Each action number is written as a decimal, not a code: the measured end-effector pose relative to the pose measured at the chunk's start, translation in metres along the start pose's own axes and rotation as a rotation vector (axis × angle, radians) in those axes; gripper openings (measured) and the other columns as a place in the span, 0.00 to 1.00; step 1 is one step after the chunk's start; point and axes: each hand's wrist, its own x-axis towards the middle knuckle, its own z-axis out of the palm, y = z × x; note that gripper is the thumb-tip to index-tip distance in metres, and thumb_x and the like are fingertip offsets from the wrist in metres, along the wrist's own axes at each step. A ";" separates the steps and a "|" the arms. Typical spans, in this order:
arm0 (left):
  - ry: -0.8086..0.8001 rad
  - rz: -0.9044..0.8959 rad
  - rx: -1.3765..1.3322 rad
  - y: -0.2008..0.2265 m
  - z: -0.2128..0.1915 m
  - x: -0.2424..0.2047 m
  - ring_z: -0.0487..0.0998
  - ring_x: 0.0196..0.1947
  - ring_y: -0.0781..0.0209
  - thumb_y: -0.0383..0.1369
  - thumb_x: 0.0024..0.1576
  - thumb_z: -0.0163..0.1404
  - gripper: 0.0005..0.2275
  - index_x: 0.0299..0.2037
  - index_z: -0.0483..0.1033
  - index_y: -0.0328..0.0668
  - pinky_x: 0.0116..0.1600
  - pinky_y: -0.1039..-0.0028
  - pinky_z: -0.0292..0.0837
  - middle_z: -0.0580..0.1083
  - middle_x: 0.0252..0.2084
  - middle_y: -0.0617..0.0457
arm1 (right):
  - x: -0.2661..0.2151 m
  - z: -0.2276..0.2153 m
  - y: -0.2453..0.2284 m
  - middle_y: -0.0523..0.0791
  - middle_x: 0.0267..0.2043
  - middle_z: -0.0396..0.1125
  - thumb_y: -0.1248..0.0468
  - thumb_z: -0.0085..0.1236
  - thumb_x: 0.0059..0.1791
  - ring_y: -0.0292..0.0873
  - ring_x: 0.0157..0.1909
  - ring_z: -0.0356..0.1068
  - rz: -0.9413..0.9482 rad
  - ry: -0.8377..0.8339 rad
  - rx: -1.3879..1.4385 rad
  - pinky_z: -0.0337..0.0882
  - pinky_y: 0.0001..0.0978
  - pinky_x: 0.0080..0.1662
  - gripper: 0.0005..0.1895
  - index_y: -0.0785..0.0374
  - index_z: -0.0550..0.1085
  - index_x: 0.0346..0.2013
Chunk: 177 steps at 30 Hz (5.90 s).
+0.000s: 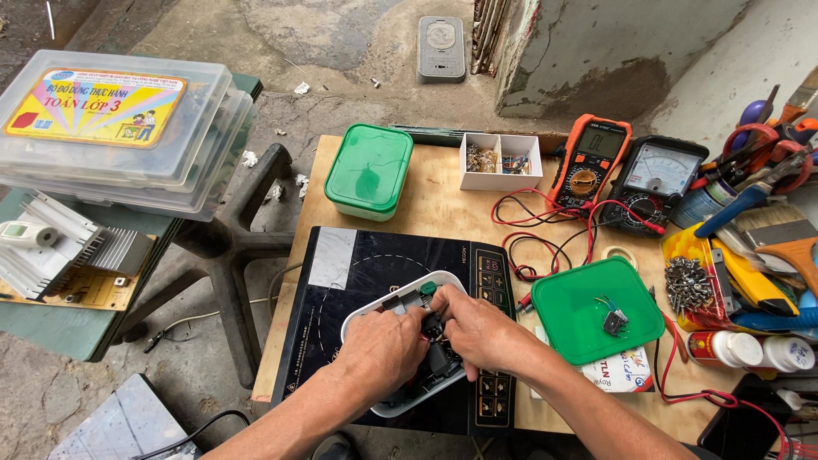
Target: The person sorts small electronic components from a white plastic container into a green container. They pick up individual parts, examine them, and place them into the green container. The person then closes the green container and sets it aside.
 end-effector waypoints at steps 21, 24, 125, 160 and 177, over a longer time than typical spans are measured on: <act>-0.038 -0.007 -0.061 -0.010 -0.002 0.000 0.80 0.33 0.40 0.42 0.62 0.45 0.10 0.43 0.74 0.49 0.35 0.50 0.73 0.79 0.32 0.47 | 0.017 0.034 0.000 0.42 0.43 0.73 0.65 0.45 0.47 0.57 0.45 0.71 0.064 0.223 -0.289 0.67 0.53 0.46 0.20 0.47 0.61 0.54; -0.052 -0.021 -0.061 -0.011 -0.003 -0.001 0.80 0.33 0.36 0.43 0.62 0.45 0.10 0.44 0.73 0.51 0.36 0.48 0.72 0.79 0.32 0.45 | 0.024 0.042 0.013 0.45 0.44 0.72 0.67 0.46 0.47 0.60 0.43 0.72 -0.014 0.302 -0.368 0.67 0.56 0.42 0.20 0.48 0.59 0.52; -0.011 -0.354 -0.465 0.008 -0.090 -0.009 0.79 0.28 0.60 0.54 0.60 0.51 0.11 0.45 0.76 0.66 0.38 0.64 0.71 0.78 0.27 0.63 | -0.005 -0.008 0.056 0.43 0.51 0.61 0.64 0.59 0.47 0.50 0.51 0.66 -0.361 0.342 -0.694 0.72 0.54 0.37 0.09 0.56 0.68 0.38; -0.056 -0.309 -0.349 0.016 -0.077 -0.003 0.81 0.40 0.50 0.55 0.54 0.52 0.12 0.38 0.81 0.67 0.43 0.58 0.72 0.82 0.34 0.58 | -0.011 -0.018 0.033 0.41 0.44 0.60 0.56 0.39 0.58 0.47 0.50 0.67 -0.173 0.163 -0.650 0.69 0.52 0.39 0.14 0.53 0.72 0.35; 0.090 -0.108 -0.059 -0.018 -0.056 -0.018 0.80 0.40 0.45 0.48 0.58 0.55 0.13 0.52 0.73 0.64 0.34 0.46 0.75 0.72 0.43 0.61 | 0.043 0.018 0.045 0.54 0.80 0.42 0.63 0.61 0.40 0.59 0.80 0.41 -0.557 0.500 -0.679 0.50 0.56 0.70 0.26 0.55 0.75 0.54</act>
